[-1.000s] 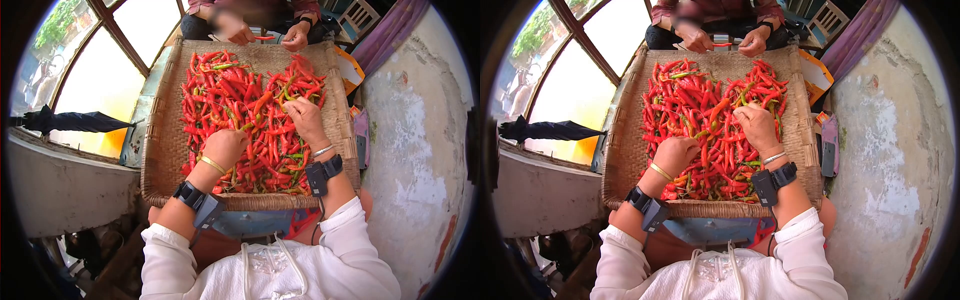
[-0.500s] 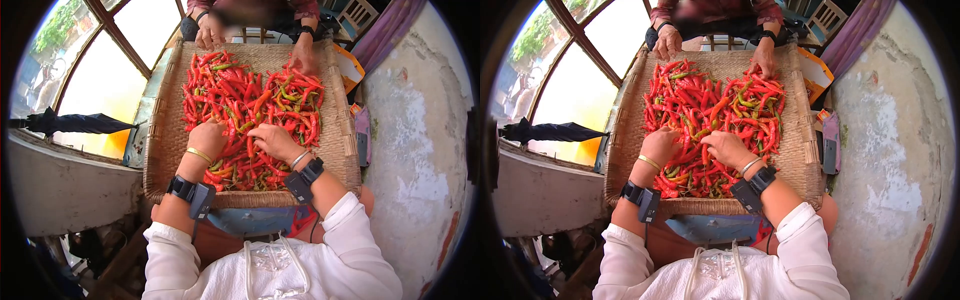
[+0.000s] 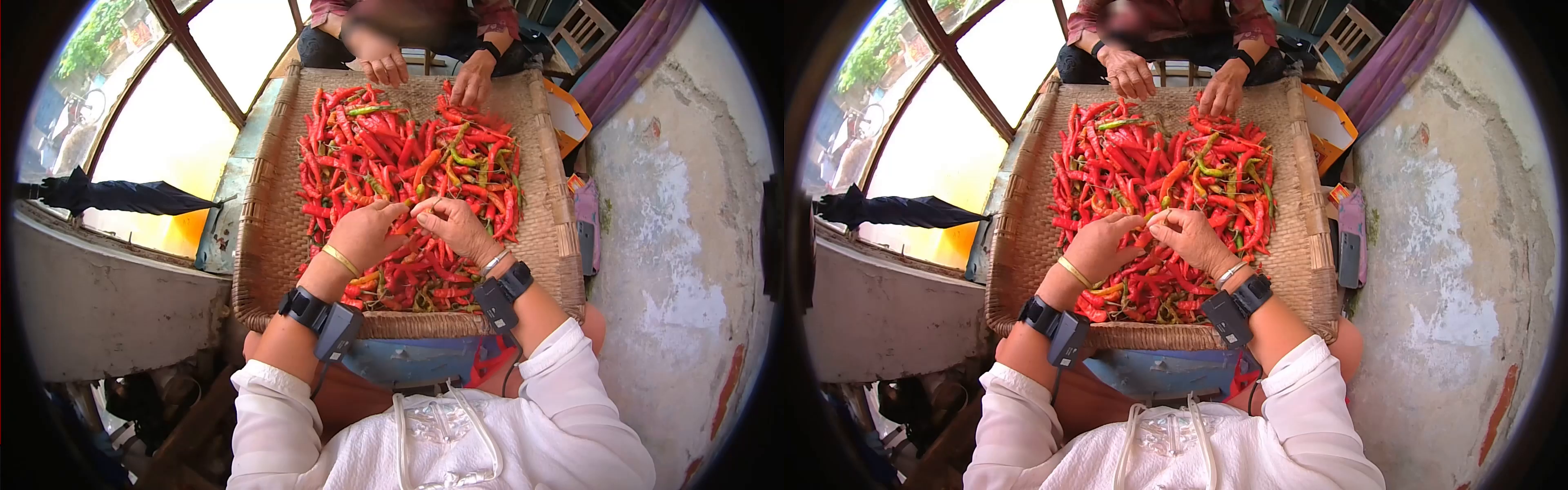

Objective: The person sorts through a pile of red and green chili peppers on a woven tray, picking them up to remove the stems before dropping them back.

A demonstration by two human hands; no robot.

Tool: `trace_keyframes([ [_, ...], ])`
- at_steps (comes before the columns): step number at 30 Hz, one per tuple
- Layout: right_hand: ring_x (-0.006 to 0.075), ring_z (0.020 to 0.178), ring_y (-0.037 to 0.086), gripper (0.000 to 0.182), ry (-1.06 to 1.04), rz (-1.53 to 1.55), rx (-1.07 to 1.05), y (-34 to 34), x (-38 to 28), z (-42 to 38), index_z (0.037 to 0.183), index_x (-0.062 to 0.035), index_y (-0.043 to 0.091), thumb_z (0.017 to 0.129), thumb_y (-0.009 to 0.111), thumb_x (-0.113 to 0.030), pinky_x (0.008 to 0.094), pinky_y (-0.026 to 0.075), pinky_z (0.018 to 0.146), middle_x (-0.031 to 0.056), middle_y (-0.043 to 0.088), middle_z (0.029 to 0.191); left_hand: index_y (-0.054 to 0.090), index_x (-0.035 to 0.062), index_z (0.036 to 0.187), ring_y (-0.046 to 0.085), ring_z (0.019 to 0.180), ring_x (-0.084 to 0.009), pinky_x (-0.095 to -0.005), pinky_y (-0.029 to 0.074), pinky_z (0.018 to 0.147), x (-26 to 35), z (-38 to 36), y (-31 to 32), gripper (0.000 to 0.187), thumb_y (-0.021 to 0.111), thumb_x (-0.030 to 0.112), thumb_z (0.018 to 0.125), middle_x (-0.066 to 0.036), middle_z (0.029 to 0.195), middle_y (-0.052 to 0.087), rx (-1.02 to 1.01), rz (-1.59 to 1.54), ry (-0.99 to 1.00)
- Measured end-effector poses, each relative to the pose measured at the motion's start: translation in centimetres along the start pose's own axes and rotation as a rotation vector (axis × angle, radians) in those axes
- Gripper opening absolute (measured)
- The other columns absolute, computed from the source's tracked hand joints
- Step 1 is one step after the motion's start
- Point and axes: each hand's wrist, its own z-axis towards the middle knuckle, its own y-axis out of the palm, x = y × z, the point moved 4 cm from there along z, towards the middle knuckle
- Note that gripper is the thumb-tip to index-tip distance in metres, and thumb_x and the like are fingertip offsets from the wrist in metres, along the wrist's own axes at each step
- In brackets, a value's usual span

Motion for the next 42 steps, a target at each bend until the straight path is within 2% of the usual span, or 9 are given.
trace_keyframes([
  [5,0.0073,0.062,0.055,0.021,0.088,0.204,-0.009,-2.7,-0.2,-0.2,0.09,-0.0006,0.059,0.084,0.054,-0.02,0.022,0.048,0.061,0.0024,0.058,0.073,0.06,0.0081,0.088,0.057,0.08,-0.0292,-0.0383,0.045,0.067,0.2,0.2,1.0,0.022,0.059,0.023,0.073,-0.013,0.086,0.059,-0.339,0.039,-0.172],
  [10,0.0112,0.065,0.059,0.029,-0.015,0.791,0.598,-8.4,0.9,0.2,0.106,-0.0011,0.048,0.085,0.052,-0.021,0.0211,0.049,0.052,0.0064,0.059,0.08,0.061,0.0093,0.085,0.057,0.078,-0.0285,-0.0387,0.046,0.067,-1.3,0.3,1.3,0.019,0.058,0.024,0.074,-0.012,0.082,0.059,-0.221,0.195,-0.242],
  [15,0.0076,0.061,0.055,0.032,0.339,0.322,0.227,-4.3,4.0,-0.1,0.105,0.001,0.051,0.083,0.054,-0.021,0.0184,0.043,0.046,0.0037,0.058,0.077,0.061,0.0109,0.091,0.057,0.079,-0.0283,-0.039,0.046,0.068,-1.3,-0.1,1.7,0.023,0.058,0.025,0.074,-0.012,0.083,0.058,-0.275,0.162,-0.179],
  [19,0.0086,0.065,0.056,0.026,0.33,-0.097,-0.1,0.9,3.1,0.4,0.105,-0.0002,0.054,0.081,0.054,-0.013,0.0224,0.046,0.055,0.005,0.059,0.081,0.059,0.014,0.099,0.057,0.081,-0.0281,-0.0376,0.047,0.069,-1.3,-0.6,2.2,0.029,0.06,0.026,0.073,-0.013,0.096,0.053,-0.265,0.219,-0.154],
  [22,0.0193,0.079,0.06,0.028,0.102,-0.283,-0.066,2.4,4.9,1.3,0.097,-0.0006,0.059,0.075,0.059,-0.016,0.0301,0.047,0.071,0.0121,0.063,0.085,0.057,0.0151,0.101,0.058,0.081,-0.0271,-0.0373,0.048,0.069,-1.2,-0.7,2.1,0.03,0.06,0.026,0.073,-0.013,0.101,0.051,-0.254,0.322,-0.195],
  [29,0.0114,0.06,0.058,0.029,0.365,0.038,-0.059,2.5,4.8,0.6,0.105,0.0011,0.053,0.082,0.053,-0.016,0.0236,0.044,0.05,0.007,0.06,0.084,0.059,0.0113,0.097,0.057,0.084,-0.0273,-0.0389,0.047,0.071,-2.1,0.1,3.0,0.032,0.062,0.029,0.07,-0.015,0.095,0.054,-0.378,0.246,-0.26],
  [32,0.0102,0.061,0.058,0.039,0.366,0.248,0.024,2.5,4.7,0.5,0.119,0.0012,0.041,0.085,0.047,-0.017,0.0193,0.04,0.041,0.0073,0.057,0.091,0.062,0.0053,0.09,0.052,0.089,-0.0273,-0.0349,0.042,0.078,-1.9,-0.2,3.0,0.029,0.065,0.023,0.067,-0.013,0.085,0.056,-0.238,-0.077,-0.036],
  [38,0.0115,0.061,0.057,0.045,0.427,0.394,-0.034,2.7,5.7,0.6,0.123,0.0018,0.035,0.085,0.045,-0.019,0.0189,0.039,0.04,0.0101,0.057,0.09,0.061,0.0053,0.093,0.052,0.09,-0.0286,-0.0359,0.042,0.078,-1.6,-0.3,3.3,0.029,0.063,0.021,0.069,-0.014,0.092,0.056,-0.428,-0.14,-0.262],
  [42,0.0104,0.058,0.055,0.042,0.376,0.416,-0.012,2.9,5.2,0.6,0.117,-0.0004,0.041,0.084,0.049,-0.024,0.0181,0.038,0.041,0.0074,0.057,0.083,0.061,0.0077,0.1,0.053,0.091,-0.0301,-0.0365,0.043,0.08,-0.5,-0.3,3.0,0.032,0.063,0.02,0.07,-0.015,0.099,0.055,-0.322,-0.15,-0.105],
])
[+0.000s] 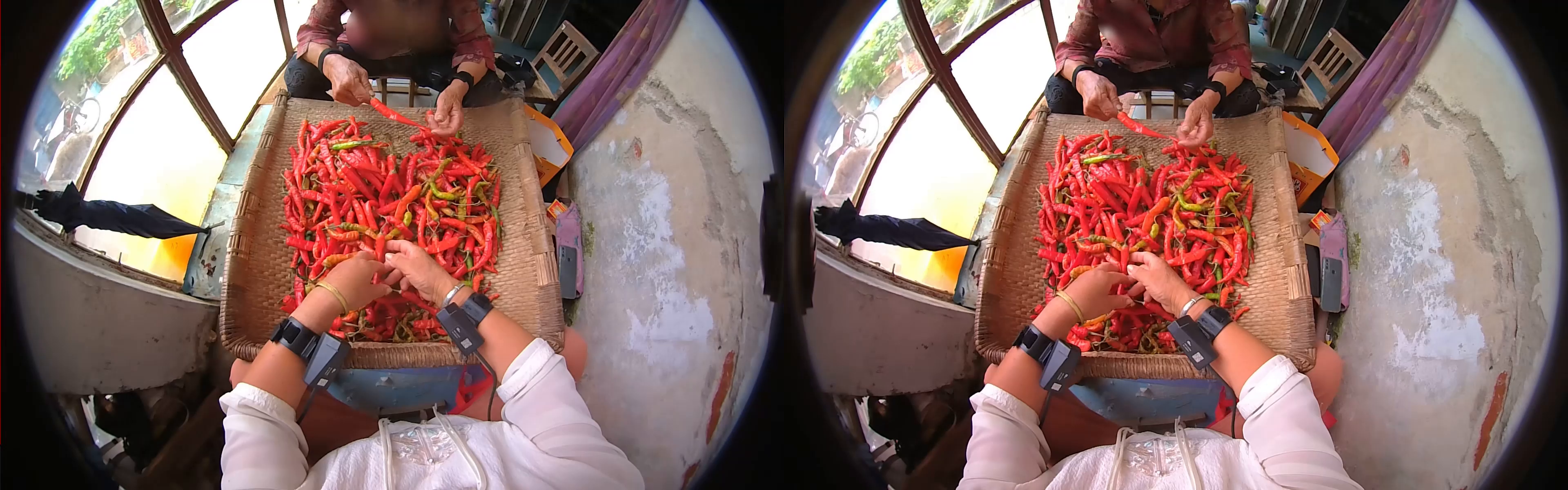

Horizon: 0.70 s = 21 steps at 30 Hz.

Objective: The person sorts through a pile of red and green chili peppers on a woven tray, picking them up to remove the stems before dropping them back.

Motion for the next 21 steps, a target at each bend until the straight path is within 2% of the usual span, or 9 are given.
trace_keyframes([
  [5,0.007,0.053,0.05,0.027,0.091,-0.185,-0.032,-1.5,-1.4,-1.1,0.097,-0.0035,0.053,0.082,0.054,-0.026,0.0183,0.039,0.044,0.0005,0.055,0.069,0.061,0.0048,0.093,0.052,0.093,-0.0297,-0.0364,0.043,0.081,1.6,-0.5,0.3,0.028,0.064,0.019,0.069,-0.015,0.099,0.054,0.008,-0.078,0.145],
  [8,0.0044,0.053,0.047,0.014,-0.072,-0.209,0.028,-2.1,-2.3,-1.0,0.079,-0.0031,0.058,0.078,0.06,-0.016,0.019,0.039,0.046,-0.0027,0.052,0.063,0.06,0.0021,0.088,0.054,0.089,-0.03,-0.0367,0.044,0.077,2.2,-0.7,-0.2,0.024,0.064,0.015,0.068,-0.015,0.096,0.054,0.02,-0.067,0.207],
  [11,0.003,0.057,0.05,0.007,-0.128,-0.11,0.04,-2.8,-3.5,-1.4,0.083,-0.0058,0.055,0.079,0.058,-0.011,0.016,0.04,0.049,-0.0021,0.054,0.069,0.06,0.0023,0.087,0.055,0.085,-0.03,-0.0359,0.044,0.074,1.6,-0.4,-1.1,0.022,0.064,0.013,0.068,-0.015,0.091,0.055,0.104,-0.067,-0.01],
  [12,0.003,0.057,0.05,0.007,-0.12,-0.11,0.038,-2.8,-3.9,-1.8,0.083,-0.0058,0.055,0.079,0.058,-0.011,0.016,0.04,0.049,-0.0021,0.054,0.069,0.06,0.0027,0.086,0.056,0.082,-0.0293,-0.0349,0.045,0.071,2.2,-0.7,-2.1,0.02,0.064,0.011,0.068,-0.013,0.086,0.056,0.27,-0.074,-0.062],
  [13,0.0034,0.057,0.051,0.007,-0.151,-0.066,0.003,-2.5,-4.6,-2.3,0.084,-0.0055,0.054,0.079,0.057,-0.011,0.0161,0.041,0.05,-0.0015,0.054,0.069,0.06,0.0027,0.086,0.056,0.082,-0.0293,-0.0349,0.045,0.071,2.3,-0.6,-1.9,0.02,0.064,0.011,0.068,-0.013,0.086,0.056,0.269,-0.079,-0.069],
  [15,0.0038,0.057,0.051,0.007,-0.178,-0.015,-0.042,-2.5,-5.4,-2.4,0.084,-0.0051,0.054,0.079,0.057,-0.01,0.0162,0.042,0.05,-0.0009,0.054,0.07,0.059,0.0024,0.084,0.057,0.077,-0.0292,-0.0358,0.046,0.068,2.7,-0.8,-2.5,0.019,0.064,0.012,0.068,-0.013,0.082,0.057,0.462,-0.115,0.131],
  [17,0.0042,0.056,0.05,0.01,-0.28,-0.086,0.017,-3.7,-6.2,-2.5,0.089,-0.0035,0.055,0.079,0.056,-0.008,0.0177,0.043,0.051,0.0001,0.056,0.07,0.06,0.0046,0.087,0.057,0.076,-0.0293,-0.0375,0.046,0.066,1.7,-0.6,-1.5,0.02,0.062,0.016,0.07,-0.012,0.083,0.057,0.309,-0.085,0.14],
  [19,0.0054,0.057,0.053,0.012,-0.339,0.081,0.167,-6.2,-6.7,-2.2,0.09,-0.0046,0.054,0.08,0.057,-0.009,0.0178,0.044,0.052,0.0021,0.058,0.073,0.06,0.0076,0.091,0.058,0.076,-0.0288,-0.0387,0.046,0.065,1.5,-0.5,-0.3,0.022,0.058,0.02,0.073,-0.011,0.086,0.058,-0.058,0.213,-0.072],
  [21,0.0086,0.058,0.057,0.015,-0.466,0.521,0.322,-7.9,-7.2,-2.5,0.093,-0.0054,0.052,0.082,0.056,-0.015,0.0197,0.046,0.05,0.0046,0.06,0.076,0.06,0.0101,0.092,0.058,0.079,-0.0275,-0.0386,0.047,0.064,1.2,-0.6,-0.4,0.022,0.055,0.021,0.075,-0.009,0.087,0.058,-0.028,0.28,-0.085],
])
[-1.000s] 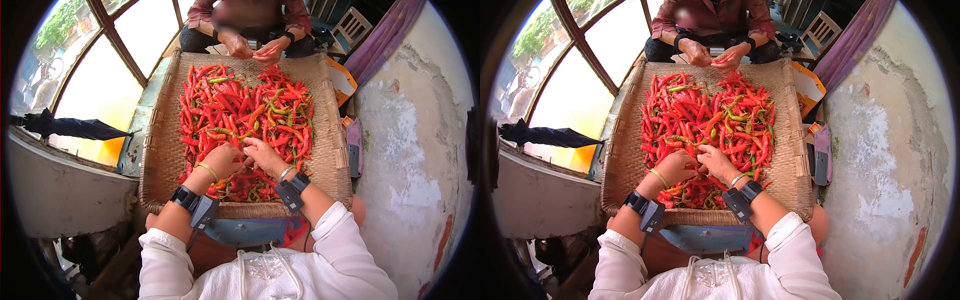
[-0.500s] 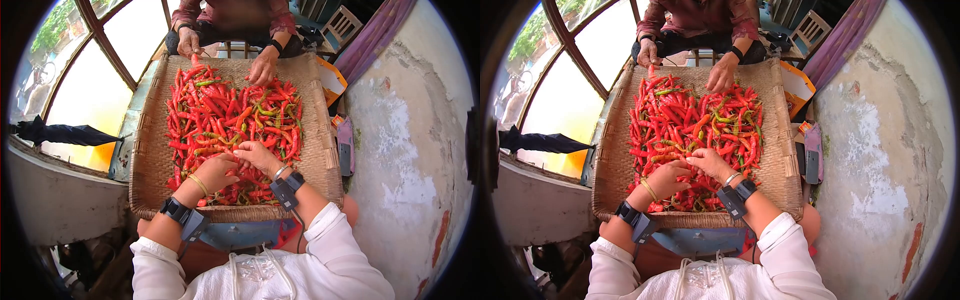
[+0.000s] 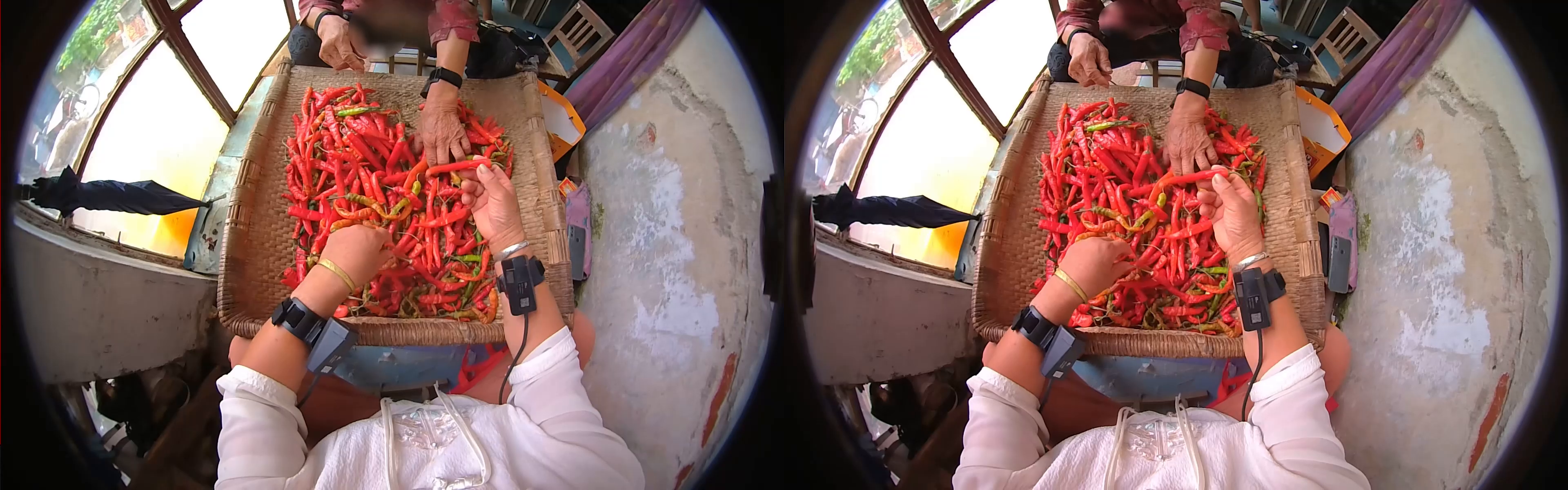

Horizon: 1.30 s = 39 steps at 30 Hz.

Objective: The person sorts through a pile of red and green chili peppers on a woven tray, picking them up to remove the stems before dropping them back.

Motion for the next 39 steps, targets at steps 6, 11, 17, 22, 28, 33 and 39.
trace_keyframes([
  [6,0.0115,0.061,0.058,0.022,0.248,-0.854,-0.285,0.1,5.4,-1.6,0.097,-0.0008,0.057,0.08,0.057,-0.015,0.0243,0.045,0.048,0.0056,0.06,0.077,0.055,0.0072,0.088,0.059,0.075,-0.0266,-0.0372,0.049,0.061,-1.3,0.9,0.7,0.015,0.051,0.013,0.075,-0.011,0.088,0.056,0.345,0.018,0.107],
  [11,0.0318,0.073,0.055,0.009,-0.374,-1.708,-0.73,4.0,7.9,-4.0,0.08,-0.008,0.055,0.071,0.053,-0.008,0.041,0.047,0.062,0.0117,0.048,0.083,0.059,0.0098,0.092,0.059,0.077,-0.0244,-0.0363,0.048,0.064,-1.0,0.6,2.5,0.02,0.053,0.018,0.074,-0.008,0.086,0.057,-0.007,0.177,0.114],
  [17,0.0287,0.074,0.055,0.004,-0.548,-1.809,-0.732,4.5,7.8,-4.7,0.072,-0.0063,0.052,0.07,0.055,-0.009,0.0389,0.047,0.062,0.0117,0.046,0.084,0.061,0.0081,0.085,0.059,0.079,-0.0262,-0.0372,0.048,0.066,-1.4,0.6,1.3,0.025,0.055,0.031,0.075,-0.01,0.085,0.057,0.0,0.172,-0.004],
  [22,0.0288,0.072,0.055,0.009,-0.542,-1.356,-0.519,5.6,3.4,-4.7,0.076,-0.0052,0.055,0.07,0.059,-0.01,0.0352,0.045,0.061,0.011,0.05,0.077,0.056,0.005,0.097,0.057,0.081,-0.0291,-0.0381,0.047,0.071,0.5,-0.1,-1.7,0.034,0.065,0.023,0.07,-0.013,0.095,0.056,0.377,-0.253,0.123],
  [28,0.0061,0.061,0.05,0.015,-0.101,-0.803,-0.429,5.2,2.4,-4.5,0.078,-0.0001,0.057,0.079,0.06,-0.014,0.0216,0.042,0.055,-0.0006,0.052,0.068,0.057,0.003,0.095,0.058,0.076,-0.0284,-0.0342,0.046,0.069,0.8,0.4,-1.4,0.027,0.064,0.017,0.072,-0.013,0.086,0.06,0.299,-0.526,0.269],
  [33,0.0041,0.053,0.048,0.017,-0.004,-0.698,-0.341,4.6,0.9,-3.6,0.074,-0.0022,0.057,0.082,0.056,-0.017,0.0198,0.041,0.05,-0.0024,0.052,0.06,0.059,0.0027,0.089,0.059,0.068,-0.0296,-0.0363,0.046,0.063,0.7,0.3,-1.1,0.022,0.06,0.019,0.075,-0.014,0.073,0.061,0.274,-0.484,0.175],
  [39,0.007,0.053,0.054,0.014,-0.027,-0.168,0.027,-1.4,-2.5,-0.4,0.081,-0.0065,0.056,0.084,0.055,-0.02,0.0191,0.043,0.046,0.0007,0.058,0.066,0.062,0.008,0.081,0.059,0.07,-0.0289,-0.0389,0.046,0.063,-0.9,0.5,-1.5,0.018,0.055,0.024,0.075,-0.012,0.071,0.061,0.313,-0.239,-0.014],
])
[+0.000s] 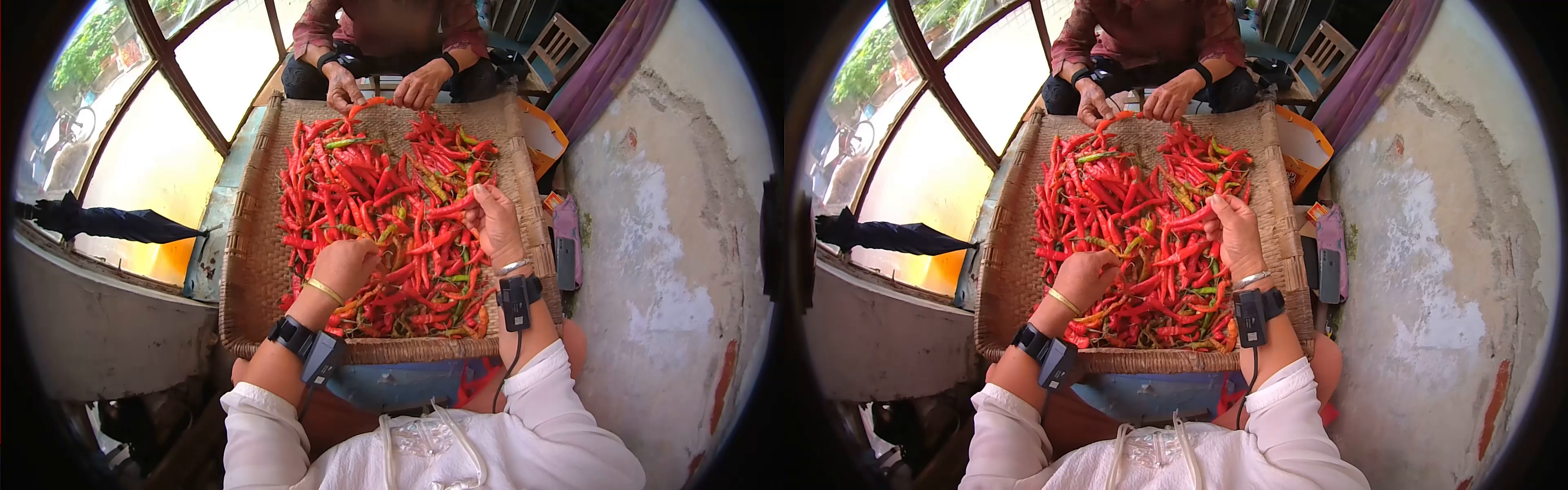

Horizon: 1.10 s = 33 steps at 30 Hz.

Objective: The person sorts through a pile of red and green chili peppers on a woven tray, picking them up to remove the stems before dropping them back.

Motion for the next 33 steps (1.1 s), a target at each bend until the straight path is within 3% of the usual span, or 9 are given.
trace_keyframes([
  [5,0.0098,0.062,0.058,0.019,0.084,0.372,0.195,-2.4,2.1,1.0,0.095,-0.0058,0.054,0.084,0.055,-0.021,0.0224,0.047,0.05,0.0036,0.06,0.075,0.061,0.0088,0.084,0.059,0.074,-0.0278,-0.0383,0.047,0.064,-1.0,0.2,-1.3,0.019,0.057,0.025,0.074,-0.011,0.078,0.061,0.047,0.243,-0.094],
  [10,0.0087,0.064,0.055,0.032,0.286,-0.444,-0.225,2.3,6.3,-1.4,0.109,0.0013,0.051,0.082,0.055,-0.015,0.0206,0.044,0.053,0.0057,0.059,0.08,0.053,0.0084,0.102,0.058,0.082,-0.0275,-0.0367,0.047,0.07,-2.7,0.2,-2.2,0.034,0.06,0.023,0.073,-0.01,0.101,0.054,0.028,0.397,-0.228],
  [13,0.0123,0.067,0.057,0.027,-0.018,-0.819,-0.503,5.9,7.6,-3.2,0.101,-0.0014,0.057,0.076,0.059,-0.012,0.0256,0.047,0.064,0.0073,0.059,0.084,0.052,0.0084,0.103,0.058,0.084,-0.0278,-0.0367,0.048,0.071,-3.6,0.1,-0.8,0.036,0.062,0.023,0.071,-0.01,0.101,0.054,-0.029,0.431,-0.14],
  [16,0.0273,0.081,0.054,0.028,-0.444,-1.225,-0.693,8.6,8.5,-5.2,0.099,-0.0085,0.056,0.074,0.059,-0.02,0.0356,0.045,0.07,0.0111,0.054,0.084,0.054,0.0087,0.101,0.058,0.086,-0.0266,-0.0365,0.048,0.07,-3.0,0.0,-1.4,0.037,0.064,0.023,0.069,-0.009,0.1,0.054,-0.042,0.459,-0.229],
  [21,0.0276,0.08,0.055,0.027,-0.479,-1.54,-0.805,9.2,11.1,-6.7,0.095,-0.0095,0.056,0.071,0.061,-0.021,0.0373,0.046,0.071,0.0091,0.055,0.081,0.057,0.0083,0.09,0.061,0.077,-0.0241,-0.0361,0.05,0.061,-4.0,0.1,0.8,0.021,0.056,0.024,0.075,-0.011,0.092,0.057,-0.183,0.559,-0.114],
  [25,0.028,0.08,0.057,0.022,-0.387,-1.356,-0.762,8.9,10.3,-6.0,0.092,-0.0072,0.058,0.072,0.058,-0.016,0.0383,0.046,0.07,0.0114,0.059,0.08,0.058,0.0066,0.086,0.062,0.069,-0.0243,-0.0361,0.05,0.057,-3.5,0.2,0.5,0.019,0.048,0.022,0.079,-0.009,0.077,0.062,-0.178,0.586,-0.064],
  [29,0.0155,0.066,0.058,0.024,-0.143,-0.88,-0.674,7.8,6.8,-5.1,0.102,-0.0053,0.056,0.079,0.05,-0.011,0.0295,0.047,0.062,0.0056,0.058,0.072,0.058,0.0066,0.083,0.062,0.068,-0.0266,-0.037,0.049,0.057,-1.6,0.0,-1.8,0.019,0.049,0.022,0.079,-0.011,0.073,0.062,-0.044,0.486,-0.155],
  [31,0.0089,0.067,0.055,0.023,0.271,-0.549,-0.672,7.5,5.5,-5.0,0.105,-0.0022,0.053,0.085,0.046,-0.011,0.0227,0.045,0.061,0.0031,0.058,0.075,0.059,0.0057,0.087,0.06,0.067,-0.0306,-0.0371,0.048,0.058,-0.9,-0.1,-2.7,0.018,0.051,0.02,0.079,-0.013,0.071,0.061,0.08,0.238,-0.146],
  [33,0.0076,0.065,0.054,0.021,0.291,-0.491,-0.699,6.9,5.1,-4.8,0.104,-0.0017,0.053,0.087,0.044,-0.012,0.02,0.044,0.06,0.0032,0.057,0.075,0.059,0.006,0.09,0.06,0.066,-0.0295,-0.0358,0.047,0.058,-0.5,-0.2,-2.3,0.017,0.053,0.017,0.078,-0.012,0.07,0.061,0.05,-0.004,-0.066],
])
